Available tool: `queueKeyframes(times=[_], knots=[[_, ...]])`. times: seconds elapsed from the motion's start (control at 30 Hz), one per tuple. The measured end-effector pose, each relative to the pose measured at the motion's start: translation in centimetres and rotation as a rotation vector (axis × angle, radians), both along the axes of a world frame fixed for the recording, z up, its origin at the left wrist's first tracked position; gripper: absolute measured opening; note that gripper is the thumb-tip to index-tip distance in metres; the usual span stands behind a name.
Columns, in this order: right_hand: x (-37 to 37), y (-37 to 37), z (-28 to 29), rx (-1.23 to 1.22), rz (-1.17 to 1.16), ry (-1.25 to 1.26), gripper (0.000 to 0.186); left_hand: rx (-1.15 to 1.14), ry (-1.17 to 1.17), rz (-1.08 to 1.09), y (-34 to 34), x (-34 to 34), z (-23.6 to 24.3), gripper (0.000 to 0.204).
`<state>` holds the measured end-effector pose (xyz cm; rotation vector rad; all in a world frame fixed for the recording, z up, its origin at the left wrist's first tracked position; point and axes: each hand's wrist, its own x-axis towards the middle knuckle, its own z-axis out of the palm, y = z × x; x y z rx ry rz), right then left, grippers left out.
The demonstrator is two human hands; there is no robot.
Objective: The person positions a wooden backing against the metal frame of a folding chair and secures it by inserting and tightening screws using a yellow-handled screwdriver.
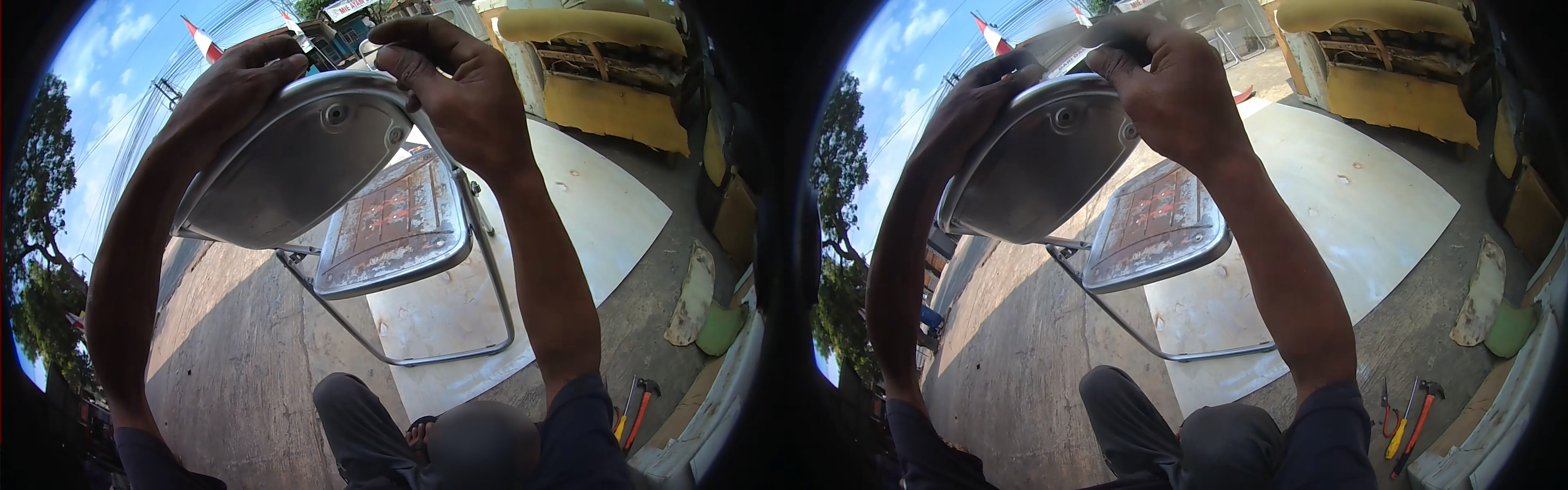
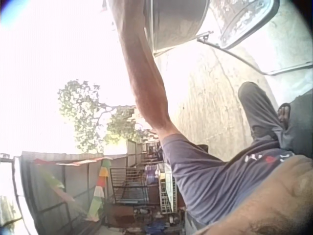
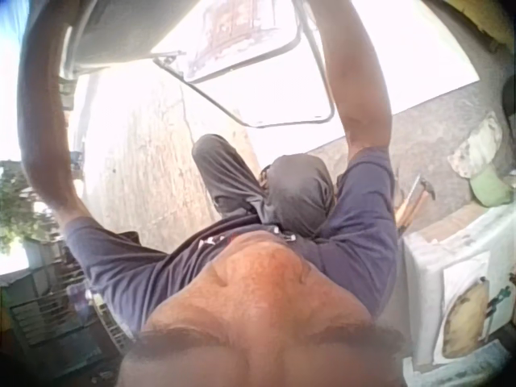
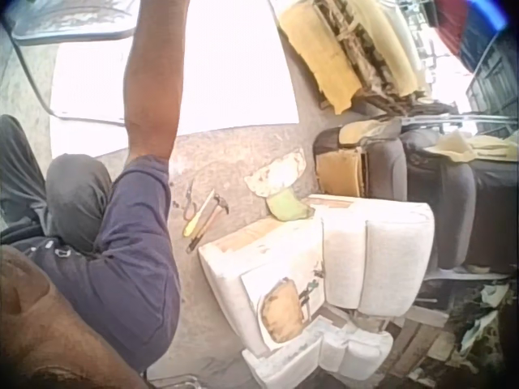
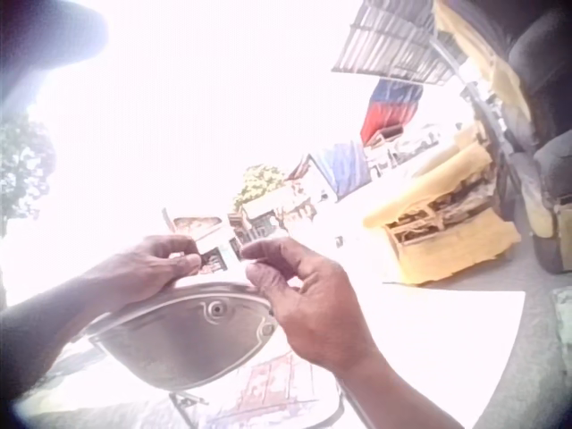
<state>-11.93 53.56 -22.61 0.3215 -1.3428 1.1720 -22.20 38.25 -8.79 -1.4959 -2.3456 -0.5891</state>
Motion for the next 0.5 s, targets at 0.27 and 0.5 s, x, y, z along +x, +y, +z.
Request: queueKeyframes(times=[0.27, 0.5], knots=[[-3.7, -4.3, -3.9, -0.022, -0.162, 0.156, 0.017, -0.128, -0.059, -0.077, -0.4, -0.5, 0.9, 0.051], [-5.0, -4.7, -4.0, 0.009, -0.427, 0.178, 0.018, -0.108, 0.002, -0.028, -0.6, 0.3, 0.3, 0.048]])
